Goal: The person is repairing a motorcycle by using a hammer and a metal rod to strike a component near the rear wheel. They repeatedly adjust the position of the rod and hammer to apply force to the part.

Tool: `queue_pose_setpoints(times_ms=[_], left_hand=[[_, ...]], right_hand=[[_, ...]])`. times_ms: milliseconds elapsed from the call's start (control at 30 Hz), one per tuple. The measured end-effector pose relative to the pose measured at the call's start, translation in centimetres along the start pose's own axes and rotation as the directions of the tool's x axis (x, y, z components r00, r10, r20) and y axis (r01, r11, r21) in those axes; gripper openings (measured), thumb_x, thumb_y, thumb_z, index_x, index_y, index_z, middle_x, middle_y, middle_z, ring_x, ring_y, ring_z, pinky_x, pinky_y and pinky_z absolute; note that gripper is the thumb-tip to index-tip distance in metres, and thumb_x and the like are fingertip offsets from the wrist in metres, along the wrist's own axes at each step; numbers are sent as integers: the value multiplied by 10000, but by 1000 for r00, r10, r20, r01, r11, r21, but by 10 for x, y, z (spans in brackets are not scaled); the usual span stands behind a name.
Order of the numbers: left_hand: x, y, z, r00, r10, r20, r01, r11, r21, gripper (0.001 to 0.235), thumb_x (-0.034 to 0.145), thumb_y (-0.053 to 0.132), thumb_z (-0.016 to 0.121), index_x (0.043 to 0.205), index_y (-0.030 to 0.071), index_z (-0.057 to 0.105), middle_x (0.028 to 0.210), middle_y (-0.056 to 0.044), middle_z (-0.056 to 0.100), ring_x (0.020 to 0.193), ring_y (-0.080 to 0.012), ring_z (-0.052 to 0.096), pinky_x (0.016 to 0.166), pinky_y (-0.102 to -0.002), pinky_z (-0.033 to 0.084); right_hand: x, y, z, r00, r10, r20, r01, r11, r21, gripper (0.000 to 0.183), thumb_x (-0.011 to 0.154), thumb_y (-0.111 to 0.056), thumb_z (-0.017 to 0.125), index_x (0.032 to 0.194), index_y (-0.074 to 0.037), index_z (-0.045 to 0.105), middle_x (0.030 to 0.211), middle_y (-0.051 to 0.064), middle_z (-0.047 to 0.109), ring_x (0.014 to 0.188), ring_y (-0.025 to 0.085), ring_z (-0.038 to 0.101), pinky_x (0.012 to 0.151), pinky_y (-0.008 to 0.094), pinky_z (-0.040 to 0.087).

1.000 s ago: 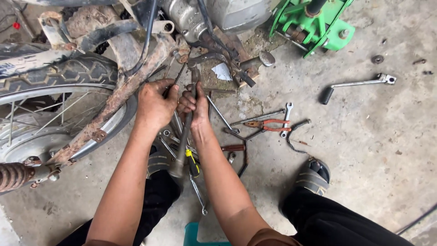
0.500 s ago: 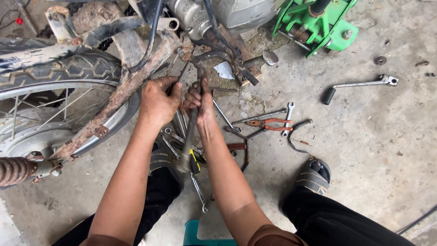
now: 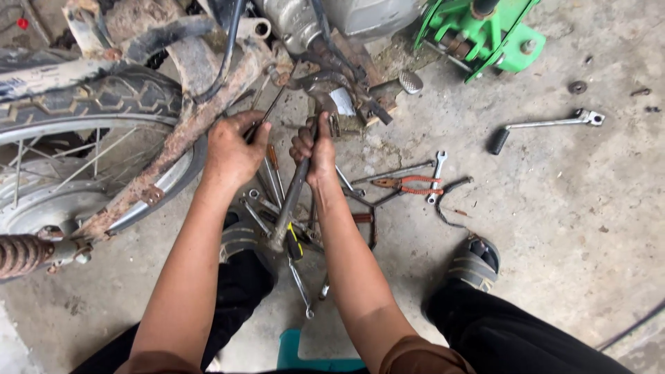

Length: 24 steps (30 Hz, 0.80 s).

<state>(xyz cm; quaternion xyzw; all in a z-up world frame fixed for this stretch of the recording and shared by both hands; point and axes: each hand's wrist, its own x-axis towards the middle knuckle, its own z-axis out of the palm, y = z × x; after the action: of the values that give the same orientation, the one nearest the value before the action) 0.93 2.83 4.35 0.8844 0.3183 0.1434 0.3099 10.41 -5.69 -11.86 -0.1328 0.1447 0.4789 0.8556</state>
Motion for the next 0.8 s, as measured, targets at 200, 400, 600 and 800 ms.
queue_pose_setpoints(times_ms=[200,400,600,800], left_hand=[[-1,-39,2,1000,21,19,-21,999,27,237,911,152,752,1138,104,800,978,-209,757,997,-420,707,815,-519,580],[-2,-32,-8,996,94,10,-94,995,-33,246,972,97,686,1207,85,756,1065,-228,751,1057,-466,681,853,-562,550],[4,-60,5,990,136,-26,-134,988,73,274,941,277,783,1178,144,748,930,-196,753,903,-452,719,777,-547,560],[16,-86,21,998,44,-38,-42,998,51,215,1012,425,743,1147,258,721,880,-90,744,890,-359,728,775,-496,566]], right_hand=[[4,1,9,911,-411,-35,324,766,-556,373,1071,-494,485,934,-147,503,479,4,372,297,152,426,293,281,387],[12,-9,-1,842,-540,17,394,592,-702,334,1074,-384,535,934,-84,581,398,48,429,240,175,448,219,296,347],[-15,-7,29,752,-647,121,442,360,-822,278,1068,-299,547,868,-121,620,433,-8,491,353,80,469,355,214,342],[-16,-3,20,656,-738,156,408,173,-896,273,1068,-352,555,962,-112,630,616,10,523,577,120,501,547,280,399]])
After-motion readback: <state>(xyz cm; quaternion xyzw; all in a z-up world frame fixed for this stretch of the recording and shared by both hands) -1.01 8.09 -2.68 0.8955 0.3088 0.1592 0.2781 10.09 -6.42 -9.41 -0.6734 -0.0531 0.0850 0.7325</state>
